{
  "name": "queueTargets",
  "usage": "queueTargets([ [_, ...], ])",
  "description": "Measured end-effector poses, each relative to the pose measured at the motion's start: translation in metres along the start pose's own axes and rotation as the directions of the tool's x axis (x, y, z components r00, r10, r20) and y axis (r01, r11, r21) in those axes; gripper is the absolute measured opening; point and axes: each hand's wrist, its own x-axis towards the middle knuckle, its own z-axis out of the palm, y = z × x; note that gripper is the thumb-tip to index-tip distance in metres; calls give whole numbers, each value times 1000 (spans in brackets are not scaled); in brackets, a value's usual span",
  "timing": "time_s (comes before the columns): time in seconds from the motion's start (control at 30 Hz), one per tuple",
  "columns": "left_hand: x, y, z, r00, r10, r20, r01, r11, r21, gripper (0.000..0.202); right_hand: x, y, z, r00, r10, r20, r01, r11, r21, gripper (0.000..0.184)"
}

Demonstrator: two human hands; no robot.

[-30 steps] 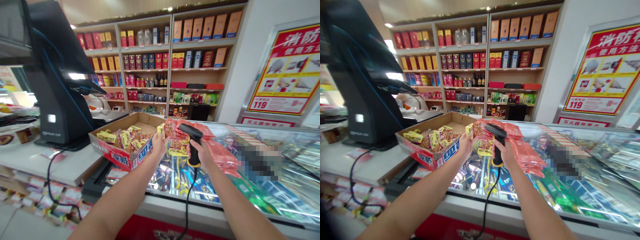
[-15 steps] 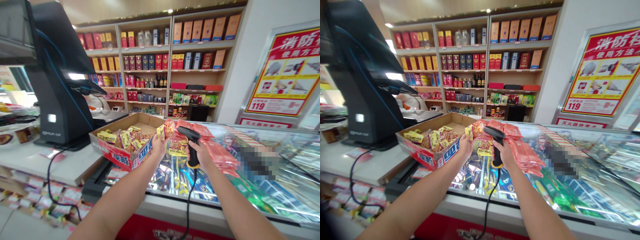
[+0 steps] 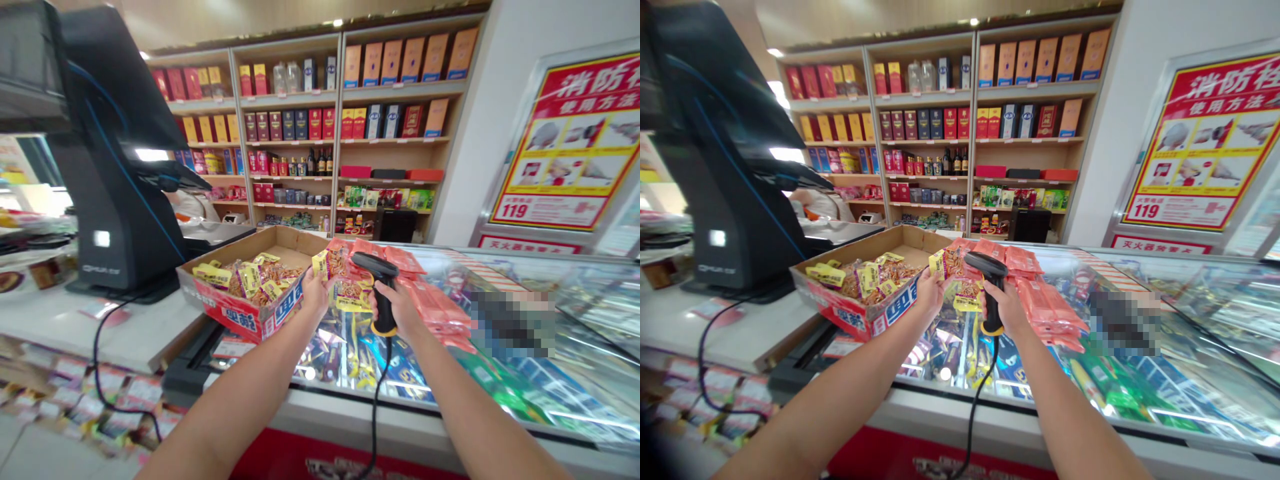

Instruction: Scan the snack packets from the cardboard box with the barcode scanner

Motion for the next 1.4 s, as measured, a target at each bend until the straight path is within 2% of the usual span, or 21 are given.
queueTargets([
  [0.13,2,-4,-3,999,-14,33,13,1000,22,18,0,-2,3,997,-31,-69,32,999,11,38],
  [0.33,3,-17,-7,980,-125,154,87,968,234,11,2,-5,3,969,-164,-185,180,981,69,38],
  [0.4,6,-20,-10,980,-82,180,10,931,365,15,2,-6,2,963,-179,-200,200,976,89,37],
  [0.43,7,-21,-12,983,-19,184,-67,889,452,18,2,-6,2,962,-181,-204,203,975,95,36],
  [0.5,9,-21,-15,963,163,216,-265,729,631,25,1,-6,2,963,-182,-200,203,975,92,35],
  [0.6,5,-15,-16,863,364,350,-484,399,779,28,1,-5,2,961,-203,-188,218,974,62,35],
  [0.67,-2,-4,-10,798,399,452,-562,224,796,27,2,-3,2,959,-216,-181,229,972,55,35],
  [0.73,-8,16,1,763,354,541,-598,70,798,27,2,-1,2,959,-220,-177,233,971,59,34],
  [0.8,-9,44,14,781,228,582,-579,-87,811,25,3,0,2,961,-216,-171,229,972,61,34],
  [0.9,5,96,28,857,-7,516,-482,-367,795,20,3,3,2,963,-215,-160,226,972,56,33],
  [1.0,34,143,20,913,-135,385,-380,-625,682,27,5,5,1,963,-221,-155,230,972,47,33],
  [1.1,65,169,-11,939,-194,285,-330,-743,582,52,7,7,0,962,-233,-144,240,970,33,33],
  [1.23,89,170,-52,943,-305,134,-327,-772,545,78,9,9,-2,959,-244,-145,252,967,42,33],
  [1.3,92,166,-60,947,-305,104,-313,-795,520,78,10,10,-2,960,-236,-152,246,968,54,34],
  [1.4,92,162,-59,962,-266,64,-263,-839,477,69,11,10,-3,962,-228,-150,238,970,52,36],
])
